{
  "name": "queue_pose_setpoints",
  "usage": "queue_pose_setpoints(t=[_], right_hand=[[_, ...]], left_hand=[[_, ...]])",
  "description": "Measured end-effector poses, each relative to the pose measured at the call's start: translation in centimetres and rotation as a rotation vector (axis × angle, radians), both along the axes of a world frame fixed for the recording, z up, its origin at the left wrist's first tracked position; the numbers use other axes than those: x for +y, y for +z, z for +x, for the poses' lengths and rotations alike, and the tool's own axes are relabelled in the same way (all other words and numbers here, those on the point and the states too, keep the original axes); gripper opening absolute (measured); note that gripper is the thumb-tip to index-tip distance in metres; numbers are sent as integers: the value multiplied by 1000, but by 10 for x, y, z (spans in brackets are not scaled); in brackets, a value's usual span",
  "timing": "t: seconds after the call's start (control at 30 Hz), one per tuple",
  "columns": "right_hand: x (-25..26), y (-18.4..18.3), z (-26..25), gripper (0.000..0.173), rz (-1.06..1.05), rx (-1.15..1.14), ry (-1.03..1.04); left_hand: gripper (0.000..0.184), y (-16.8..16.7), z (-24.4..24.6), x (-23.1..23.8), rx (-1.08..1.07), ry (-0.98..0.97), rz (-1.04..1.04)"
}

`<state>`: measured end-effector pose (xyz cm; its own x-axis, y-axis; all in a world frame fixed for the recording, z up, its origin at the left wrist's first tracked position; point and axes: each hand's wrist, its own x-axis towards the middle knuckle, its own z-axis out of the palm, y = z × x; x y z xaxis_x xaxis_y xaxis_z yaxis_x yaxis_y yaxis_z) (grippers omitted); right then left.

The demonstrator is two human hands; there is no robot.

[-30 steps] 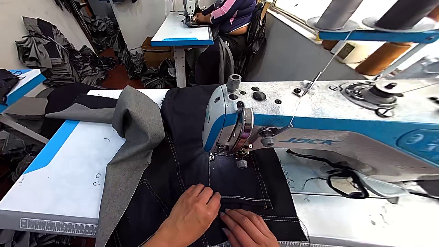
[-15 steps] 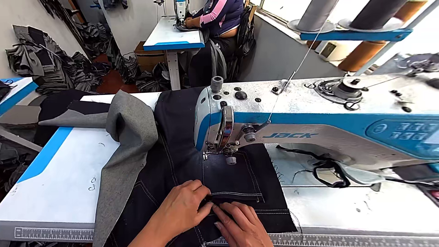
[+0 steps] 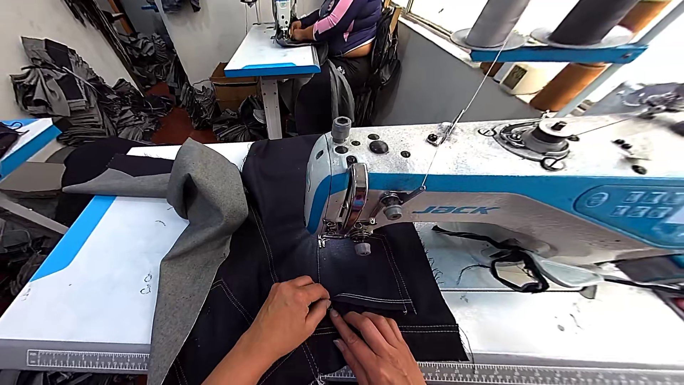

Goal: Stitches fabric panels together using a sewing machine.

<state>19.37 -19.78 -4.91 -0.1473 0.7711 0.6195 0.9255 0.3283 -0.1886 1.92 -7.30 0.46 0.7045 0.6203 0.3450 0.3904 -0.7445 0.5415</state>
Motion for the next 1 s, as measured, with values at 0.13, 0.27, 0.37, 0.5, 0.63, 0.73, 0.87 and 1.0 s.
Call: queue_pose_setpoints(t=[0.13, 0.27, 0.37, 0.5, 0.63, 0.73, 0.87, 1.0], right_hand=[[4, 5, -4, 36, -19, -16, -31], [10, 16, -9, 34, -38, -115, -82], [12, 25, -15, 32, -50, -240, -126], [10, 31, -11, 31, -87, -201, -56], [14, 40, 19, 25, -33, -2, 124], [26, 26, 33, 30, -61, -13, 272], [30, 12, 41, 30, -68, -26, 328], [31, 15, 48, 30, -80, -56, 363]], left_hand=[[23, -5, -1, -1, -22, 7, 39], [21, -8, -6, -4, -62, -13, 23], [23, -15, -14, -12, -93, -44, 54], [32, -33, -24, -28, 16, -41, 308], [34, -31, -23, -32, 127, -34, 433], [33, -30, -22, -31, 109, -47, 414], [29, -27, -33, -16, -16, -146, 208], [37, -27, -38, -19, 121, -134, 293]])
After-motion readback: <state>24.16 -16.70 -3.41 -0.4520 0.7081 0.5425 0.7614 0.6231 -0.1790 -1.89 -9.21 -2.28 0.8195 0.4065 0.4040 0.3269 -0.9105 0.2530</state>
